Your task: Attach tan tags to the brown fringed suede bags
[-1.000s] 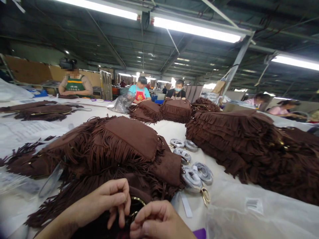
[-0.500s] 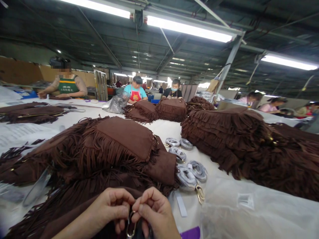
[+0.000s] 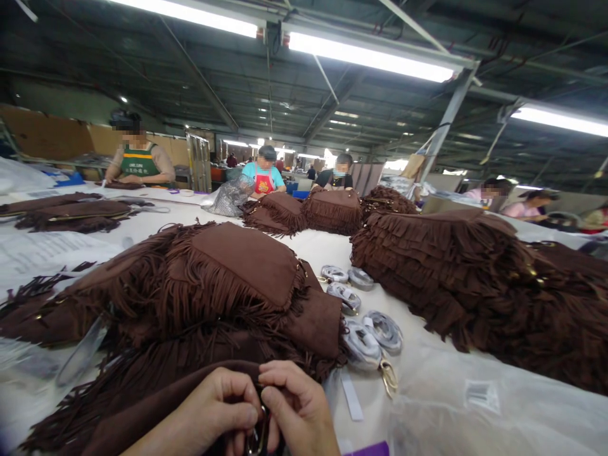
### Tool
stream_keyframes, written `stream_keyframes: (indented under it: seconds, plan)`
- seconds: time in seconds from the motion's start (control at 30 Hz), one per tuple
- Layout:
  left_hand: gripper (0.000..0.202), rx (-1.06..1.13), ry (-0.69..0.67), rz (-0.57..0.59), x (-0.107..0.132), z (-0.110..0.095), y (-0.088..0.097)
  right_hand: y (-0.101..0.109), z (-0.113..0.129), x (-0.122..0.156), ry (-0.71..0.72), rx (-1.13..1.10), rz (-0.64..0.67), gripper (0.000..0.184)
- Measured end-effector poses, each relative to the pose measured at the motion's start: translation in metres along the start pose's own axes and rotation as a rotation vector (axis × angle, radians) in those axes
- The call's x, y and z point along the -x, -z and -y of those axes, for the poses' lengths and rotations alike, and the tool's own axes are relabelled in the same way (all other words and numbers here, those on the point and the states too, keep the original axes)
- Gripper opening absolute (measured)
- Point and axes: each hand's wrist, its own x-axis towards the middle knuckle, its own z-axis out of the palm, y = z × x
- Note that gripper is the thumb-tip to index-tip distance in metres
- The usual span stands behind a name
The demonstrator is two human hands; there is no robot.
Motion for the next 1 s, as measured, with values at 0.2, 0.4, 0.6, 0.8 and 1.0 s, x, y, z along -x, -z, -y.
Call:
stream_keyframes:
  seconds: [0.2,0.4,0.6,0.8,1.0]
  plan:
    - [0.018,-0.04,-0.016,0.022,0.001,-0.003,-0.001,-0.001,0.001,0.002,0.097,0.116,0.025,0.015]
    - [0.02,-0.079,-0.046,-0.013,-0.001,0.001,-0.005,-0.006,-0.001,0.001,0.303,0.482,0.004,0.011]
    - [0.026,-0.013,-0.015,-0.061,-0.002,0.002,-0.002,-0.012,-0.001,0.001,0.38,0.511,-0.025,0.012]
    - [0.03,0.273,-0.117,-0.175,0.0,-0.006,-0.002,-0.013,-0.002,0.007,0.174,0.161,-0.145,0.031]
    - [0.045,0.406,-0.153,-0.228,-0.007,0.008,-0.006,-0.019,-0.008,0.012,0.197,0.185,-0.139,0.035]
